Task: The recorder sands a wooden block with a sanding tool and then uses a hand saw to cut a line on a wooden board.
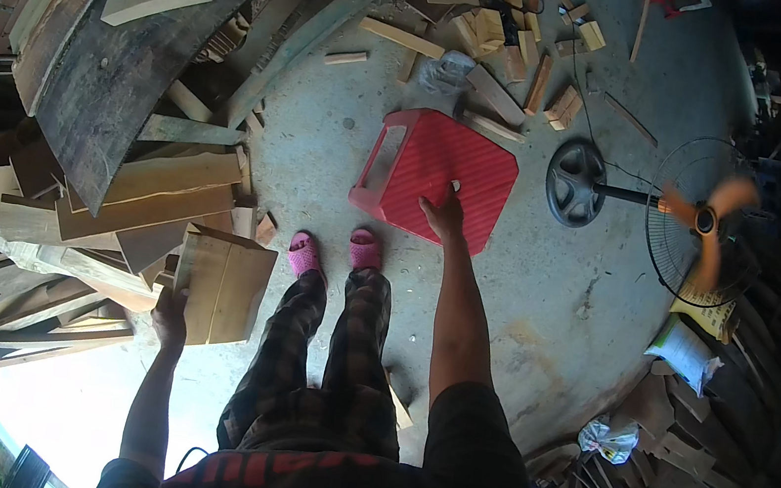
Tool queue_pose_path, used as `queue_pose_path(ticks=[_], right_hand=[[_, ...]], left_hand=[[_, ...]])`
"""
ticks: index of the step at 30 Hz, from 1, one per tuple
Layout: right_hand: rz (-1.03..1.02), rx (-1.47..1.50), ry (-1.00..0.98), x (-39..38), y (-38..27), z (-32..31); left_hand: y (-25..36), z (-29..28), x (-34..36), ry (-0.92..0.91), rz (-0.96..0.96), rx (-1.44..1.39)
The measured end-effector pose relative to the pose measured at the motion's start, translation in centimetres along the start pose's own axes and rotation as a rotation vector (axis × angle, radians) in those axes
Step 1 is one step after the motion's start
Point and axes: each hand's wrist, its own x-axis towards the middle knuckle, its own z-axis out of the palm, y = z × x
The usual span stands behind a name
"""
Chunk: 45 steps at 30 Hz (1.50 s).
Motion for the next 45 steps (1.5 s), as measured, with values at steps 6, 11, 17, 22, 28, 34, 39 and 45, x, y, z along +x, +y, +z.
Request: queue_pose_path(ticks=[6, 11, 17, 22, 28, 34, 39, 45], right_hand=[[0.162, 0.423, -0.393, -4.5, -3.6, -3.9], [0.544, 1.398, -0.621, -10.6, -4.3, -9.7], [0.337, 1.336, -0.118, -5.6, -1.2, -15.2], [0.379, 1.207, -0.238, 0.5, 3.5, -13.9], [0.593, 1.003, 0.004, 0.4, 7.4, -12.3], [0.783, 0.933, -0.042, 0.4, 11.9, -8.4], [0.637, 1.198, -0.295, 0.9, 14.0, -5.0], [0.741, 1.120, -0.267, -0.5, 11.7, -2.4]], left_hand=[[12.6, 1.4, 0.5, -0.123, 0.030, -0.327], [25.7, 9.6, -0.7, -0.342, 0.033, -0.636], [36.6, 21.7, 0.6, -0.413, 0.183, -0.729], [37.1, 27.4, 4.0, -0.500, 0.381, -0.344], [31.7, 29.8, 7.1, -0.687, 0.071, -0.502], [31.0, 32.9, 7.0, -0.848, -0.173, -0.577], [30.9, 35.9, 8.2, -0.899, -0.462, -0.532], [28.4, 36.5, 12.2, -0.947, -0.413, -0.775]])
